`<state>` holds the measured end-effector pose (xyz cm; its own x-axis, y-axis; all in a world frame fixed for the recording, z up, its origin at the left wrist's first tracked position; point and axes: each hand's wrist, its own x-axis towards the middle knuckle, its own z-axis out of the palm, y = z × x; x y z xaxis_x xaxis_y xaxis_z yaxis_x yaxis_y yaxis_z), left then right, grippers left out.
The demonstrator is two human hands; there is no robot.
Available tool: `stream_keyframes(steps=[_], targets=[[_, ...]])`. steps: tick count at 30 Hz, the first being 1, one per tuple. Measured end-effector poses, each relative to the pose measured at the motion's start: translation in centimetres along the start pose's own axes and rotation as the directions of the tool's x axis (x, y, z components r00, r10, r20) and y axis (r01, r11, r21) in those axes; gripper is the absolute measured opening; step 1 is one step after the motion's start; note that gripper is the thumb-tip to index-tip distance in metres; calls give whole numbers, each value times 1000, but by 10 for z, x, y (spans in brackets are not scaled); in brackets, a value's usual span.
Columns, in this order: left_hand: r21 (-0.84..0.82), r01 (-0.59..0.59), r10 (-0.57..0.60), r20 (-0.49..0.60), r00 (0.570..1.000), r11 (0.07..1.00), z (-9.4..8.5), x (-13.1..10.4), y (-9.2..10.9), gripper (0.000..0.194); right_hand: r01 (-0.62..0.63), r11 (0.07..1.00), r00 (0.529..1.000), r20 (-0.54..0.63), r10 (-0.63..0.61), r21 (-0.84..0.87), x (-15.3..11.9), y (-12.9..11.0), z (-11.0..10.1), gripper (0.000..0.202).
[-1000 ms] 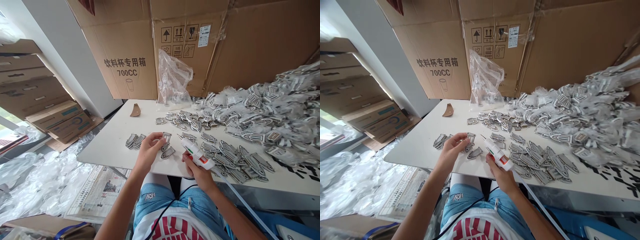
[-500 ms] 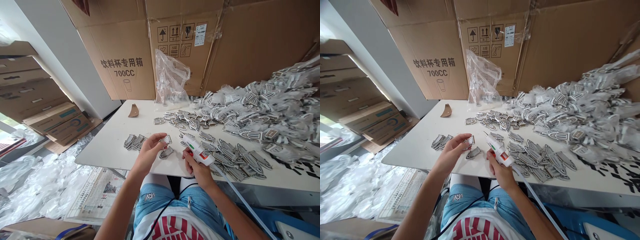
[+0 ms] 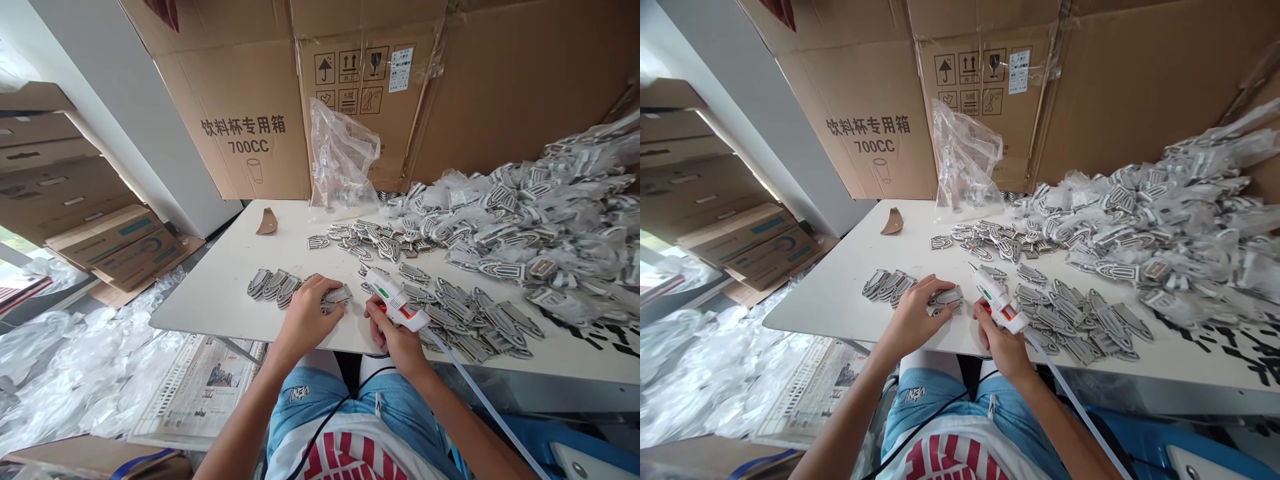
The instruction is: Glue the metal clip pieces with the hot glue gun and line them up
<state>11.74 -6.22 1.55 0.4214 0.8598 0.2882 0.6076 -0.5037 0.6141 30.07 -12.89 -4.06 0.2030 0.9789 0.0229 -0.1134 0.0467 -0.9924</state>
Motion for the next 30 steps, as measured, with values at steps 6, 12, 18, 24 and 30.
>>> stream_keyframes(steps=[6, 12, 18, 24, 30], targets=[[295, 14, -20, 19, 1000, 955, 12, -2, -3, 23, 10, 1000, 1000, -3, -10, 0, -1, -2, 0, 42], [383, 8, -24, 38, 999, 924, 16, -3, -3, 20, 10, 1000, 1000, 1, -10, -11, -1, -3, 0, 43], [403, -25, 11, 37, 999, 915, 15, -3, -4, 21, 21, 1000, 1000, -5, -21, -12, -1, -4, 0, 44], [377, -28, 15, 36, 999, 926, 15, -3, -5, 23, 19, 1000, 1000, -17, -19, -12, -1, -3, 1, 44], [395, -40, 21, 52, 998, 918, 16, -4, -6, 28, 20, 1000, 1000, -14, -20, -15, -1, -2, 0, 42]])
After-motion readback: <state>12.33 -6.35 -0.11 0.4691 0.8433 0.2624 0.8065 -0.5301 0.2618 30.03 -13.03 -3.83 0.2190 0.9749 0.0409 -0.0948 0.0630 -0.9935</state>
